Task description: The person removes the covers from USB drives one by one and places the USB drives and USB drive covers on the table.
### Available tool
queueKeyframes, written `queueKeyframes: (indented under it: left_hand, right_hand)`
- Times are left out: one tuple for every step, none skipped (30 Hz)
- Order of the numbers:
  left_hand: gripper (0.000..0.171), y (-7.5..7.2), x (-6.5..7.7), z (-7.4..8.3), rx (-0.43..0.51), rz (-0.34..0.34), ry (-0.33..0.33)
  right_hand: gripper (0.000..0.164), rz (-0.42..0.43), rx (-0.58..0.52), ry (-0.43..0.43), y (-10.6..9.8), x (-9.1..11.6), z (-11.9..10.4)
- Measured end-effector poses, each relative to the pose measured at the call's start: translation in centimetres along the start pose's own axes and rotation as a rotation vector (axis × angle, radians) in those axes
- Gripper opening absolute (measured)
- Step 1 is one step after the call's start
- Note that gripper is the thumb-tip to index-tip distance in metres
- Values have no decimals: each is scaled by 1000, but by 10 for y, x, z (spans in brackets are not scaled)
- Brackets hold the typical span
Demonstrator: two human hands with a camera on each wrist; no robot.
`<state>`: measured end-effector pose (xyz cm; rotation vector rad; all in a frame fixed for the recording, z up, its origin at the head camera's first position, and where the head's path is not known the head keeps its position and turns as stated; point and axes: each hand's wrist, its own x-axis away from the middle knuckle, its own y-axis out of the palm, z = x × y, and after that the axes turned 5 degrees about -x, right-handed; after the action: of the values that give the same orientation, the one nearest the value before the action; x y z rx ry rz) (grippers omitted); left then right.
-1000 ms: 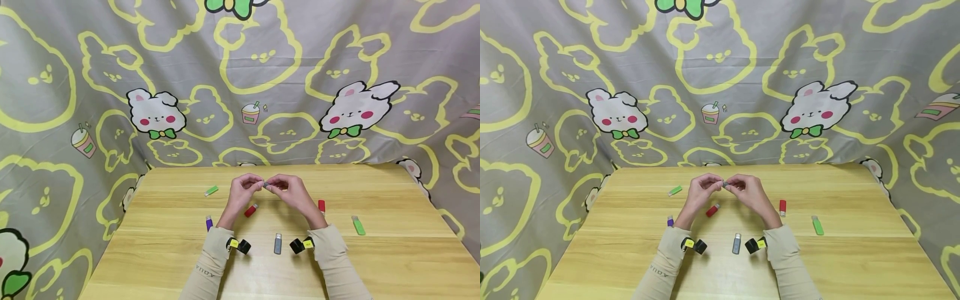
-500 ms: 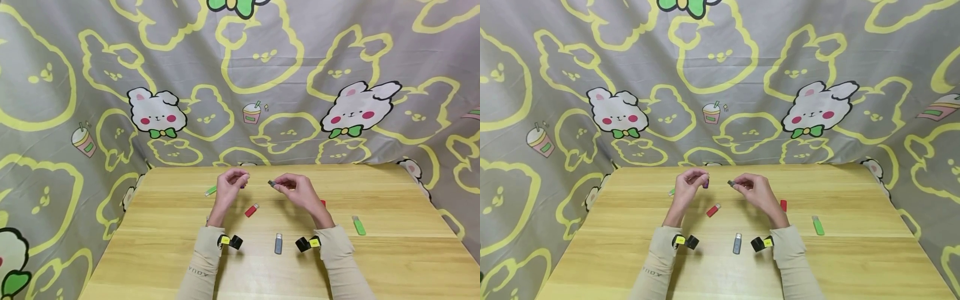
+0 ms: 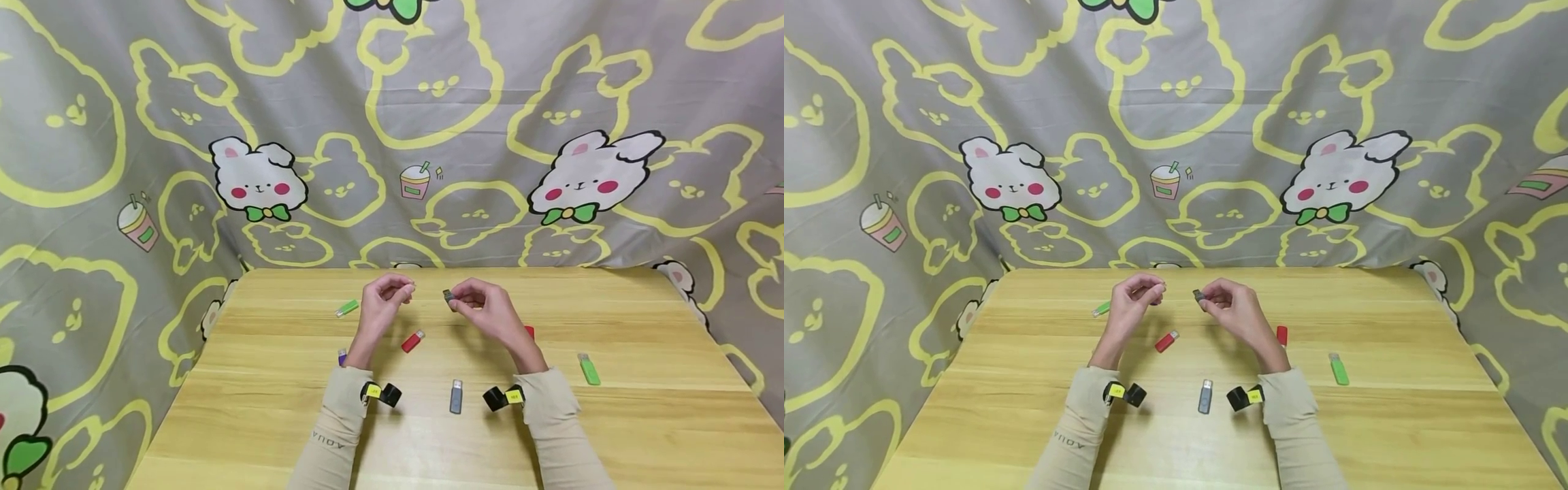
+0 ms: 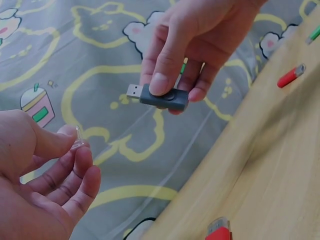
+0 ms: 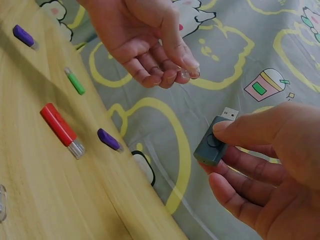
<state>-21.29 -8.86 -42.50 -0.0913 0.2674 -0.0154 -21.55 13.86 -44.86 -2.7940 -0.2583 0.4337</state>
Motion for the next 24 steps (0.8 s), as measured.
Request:
queueKeyframes:
  left_hand:
    - [9, 0, 0, 0, -2, -2, 3]
    - [10, 0, 0, 1, -1, -6, 1]
    - [11, 0, 0, 1, -3, -11, -1]
    - [11, 0, 0, 1, -1, -16, 2]
    - [11, 0, 0, 0, -3, -19, 5]
    - [11, 0, 0, 0, -4, -24, 4]
    - [11, 1, 0, 0, -5, -28, 3]
    - [11, 1, 0, 1, -6, -32, 3]
    - [11, 1, 0, 1, -8, -36, 3]
    - [11, 1, 1, 1, -8, -40, 2]
    - [12, 1, 0, 0, -11, -42, -1]
    - [12, 1, 0, 0, -13, -44, -3]
    - [12, 1, -1, -1, -17, -45, -3]
    - [12, 1, -2, -5, -17, -45, -6]
    - [12, 1, -3, -9, -17, -46, -9]
    - [13, 1, -4, -13, -16, -46, -10]
    - [13, 1, -6, -17, -17, -45, -13]
    - [13, 1, -7, -22, -17, -45, -13]
    - [13, 1, -8, -26, -17, -45, -13]
    - [13, 1, -9, -30, -14, -45, -14]
    - [13, 2, -9, -33, -15, -44, -12]
    - [13, 2, -9, -34, -14, -43, -11]
    - [12, 2, -9, -35, -14, -40, -8]
    - [12, 2, -9, -36, -12, -38, -4]
  right_hand:
    - [11, 3, -3, 2, 0, 0, 0]
    - [10, 7, -5, 5, 0, 0, 0]
    - [10, 12, -5, 8, 0, 0, 0]
    - [10, 16, -1, 11, 0, 0, 1]
    - [10, 21, 6, 14, 0, 0, 1]
    - [10, 26, 12, 17, 0, 0, 1]
    - [11, 32, 17, 20, 0, 1, 1]
    - [10, 39, 22, 23, 0, 1, 1]
    - [11, 45, 27, 25, 0, 1, 2]
    - [11, 52, 29, 27, 0, 1, 1]
    - [11, 62, 28, 30, 0, 0, 1]
    - [12, 71, 25, 32, -1, 0, 1]
    - [12, 81, 23, 33, -1, 0, 0]
    - [13, 89, 21, 34, -1, 0, 0]
    - [14, 96, 20, 34, -1, 0, 0]
    - [15, 104, 17, 35, -1, -1, 0]
    - [15, 110, 15, 36, -2, -1, 0]
    - [16, 116, 14, 38, -2, -1, 1]
    - [16, 122, 12, 41, -3, -1, 1]
    - [16, 127, 12, 43, -4, -1, 2]
    - [16, 130, 14, 45, -5, -2, 2]
    - [16, 134, 17, 47, -6, -2, 2]
    - [16, 135, 21, 48, -7, -3, 3]
    - [17, 136, 26, 51, -8, -4, 3]
